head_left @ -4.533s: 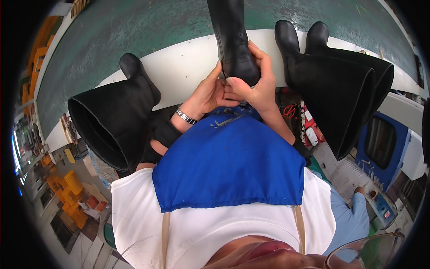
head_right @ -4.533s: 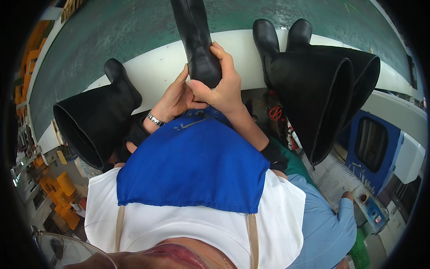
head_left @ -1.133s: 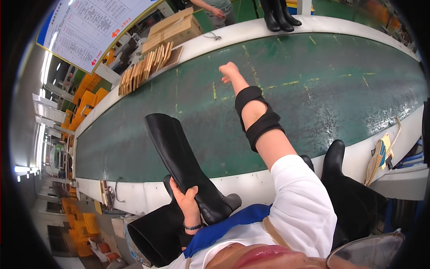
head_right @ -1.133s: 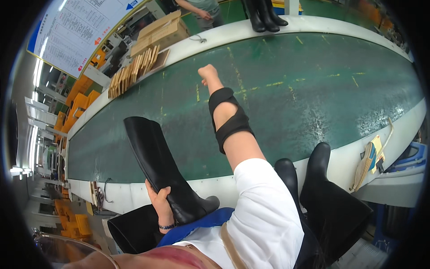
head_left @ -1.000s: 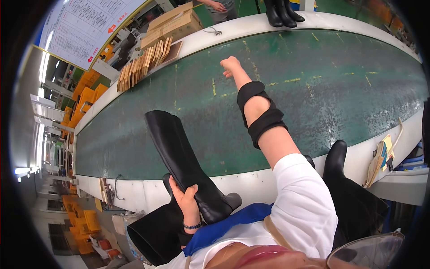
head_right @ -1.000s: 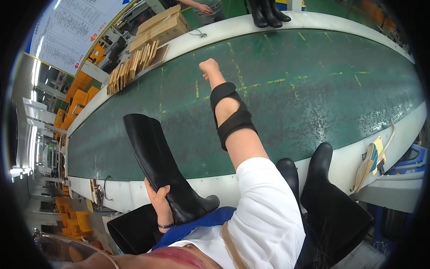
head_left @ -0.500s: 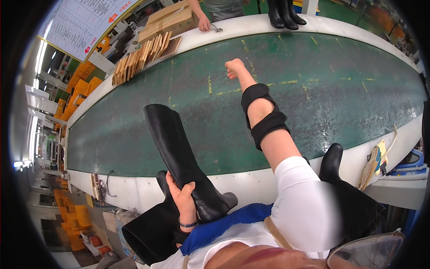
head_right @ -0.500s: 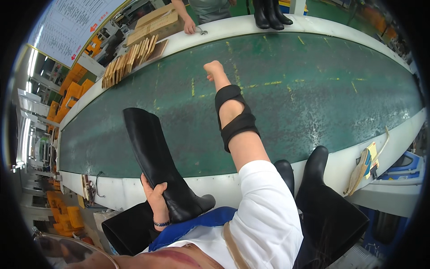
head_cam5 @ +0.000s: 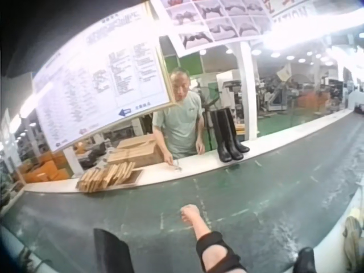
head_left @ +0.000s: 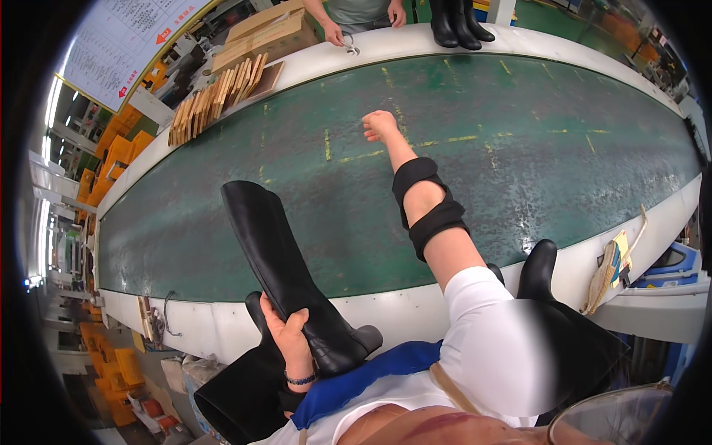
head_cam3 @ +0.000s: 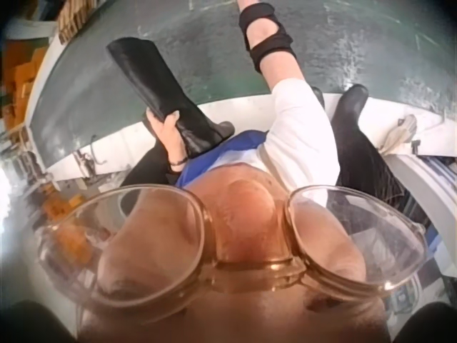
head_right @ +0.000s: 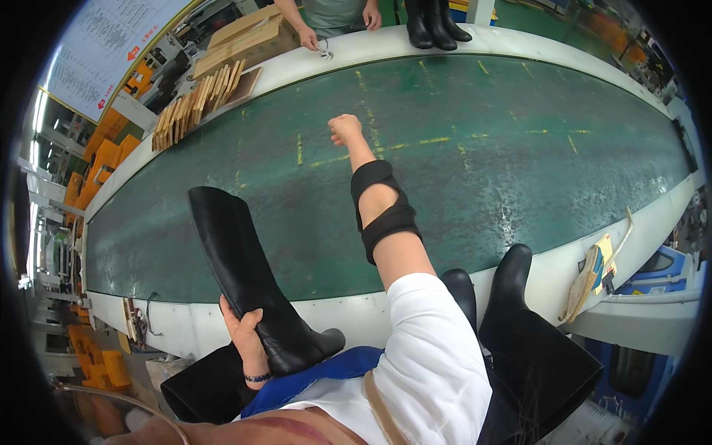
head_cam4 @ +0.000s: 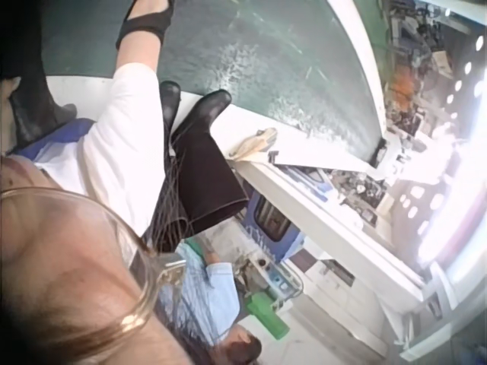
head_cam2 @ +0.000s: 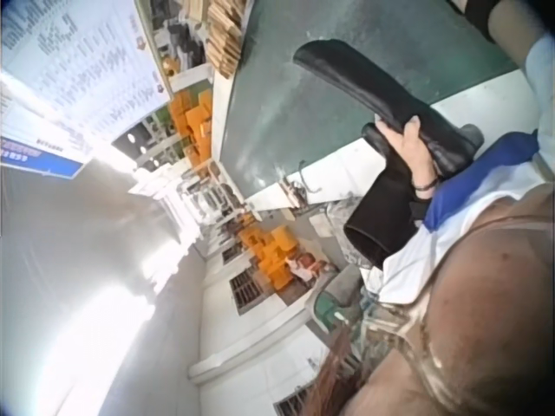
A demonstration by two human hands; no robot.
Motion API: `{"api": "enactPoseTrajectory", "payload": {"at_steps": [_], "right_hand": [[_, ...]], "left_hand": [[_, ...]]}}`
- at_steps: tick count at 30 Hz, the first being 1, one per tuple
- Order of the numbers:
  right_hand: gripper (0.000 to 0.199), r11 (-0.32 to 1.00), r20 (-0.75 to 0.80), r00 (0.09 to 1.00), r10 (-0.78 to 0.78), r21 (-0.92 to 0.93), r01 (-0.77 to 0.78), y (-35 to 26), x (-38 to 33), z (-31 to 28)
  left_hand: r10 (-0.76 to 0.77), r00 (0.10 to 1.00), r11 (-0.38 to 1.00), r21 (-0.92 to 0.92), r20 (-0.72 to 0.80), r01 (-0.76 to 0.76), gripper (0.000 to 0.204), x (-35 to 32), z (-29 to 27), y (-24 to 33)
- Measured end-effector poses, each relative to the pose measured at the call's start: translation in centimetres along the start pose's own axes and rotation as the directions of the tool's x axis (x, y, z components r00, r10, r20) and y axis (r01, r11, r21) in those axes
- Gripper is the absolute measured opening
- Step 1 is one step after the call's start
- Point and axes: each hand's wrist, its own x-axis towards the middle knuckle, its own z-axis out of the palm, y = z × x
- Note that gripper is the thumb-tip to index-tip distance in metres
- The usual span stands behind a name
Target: Inspecting, trimming, and cleaning rubber boots on a production line to prepare them for final packaging.
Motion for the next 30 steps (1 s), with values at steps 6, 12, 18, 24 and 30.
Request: {"api": "enactPoseTrajectory", "payload": {"at_steps": [6, 12, 18, 24, 30], "right_hand": [[0.047, 0.861, -0.407, 0.772, -0.488, -0.372, 0.348, 1.9, 0.4, -1.5], [0.095, 0.582, -0.169, 0.801, -0.575, -0.773, 0.254, 2.4, -2.0, -3.8], [0.081, -0.022, 0.138, 0.219, -0.966, -0.886, 0.463, 2.1, -2.9, -3.2], [0.037, -0.172, 0.272, 0.031, -0.962, -0.690, 0.703, 0.9, -2.6, -3.0], [0.042, 0.341, 0.092, 0.451, -0.887, -0.527, 0.779, -1.0, -10.5, -3.8]], "left_hand": [[-0.029, 0.999, 1.000, -0.009, 0.017, 0.029, 0.069, 1.0, 0.7, 0.1], [-0.071, 0.997, 0.997, 0.016, -0.006, 0.071, 0.071, 1.6, 0.8, 0.7], [-0.109, 0.993, 0.994, 0.020, -0.049, 0.110, 0.072, 1.0, 0.1, 0.1], [-0.146, 0.989, 0.986, 0.080, -0.006, 0.146, 0.073, 2.1, 1.3, 0.4], [-0.053, 0.996, 0.992, 0.119, 0.078, 0.043, 0.068, 3.5, 1.6, 1.1]]}}
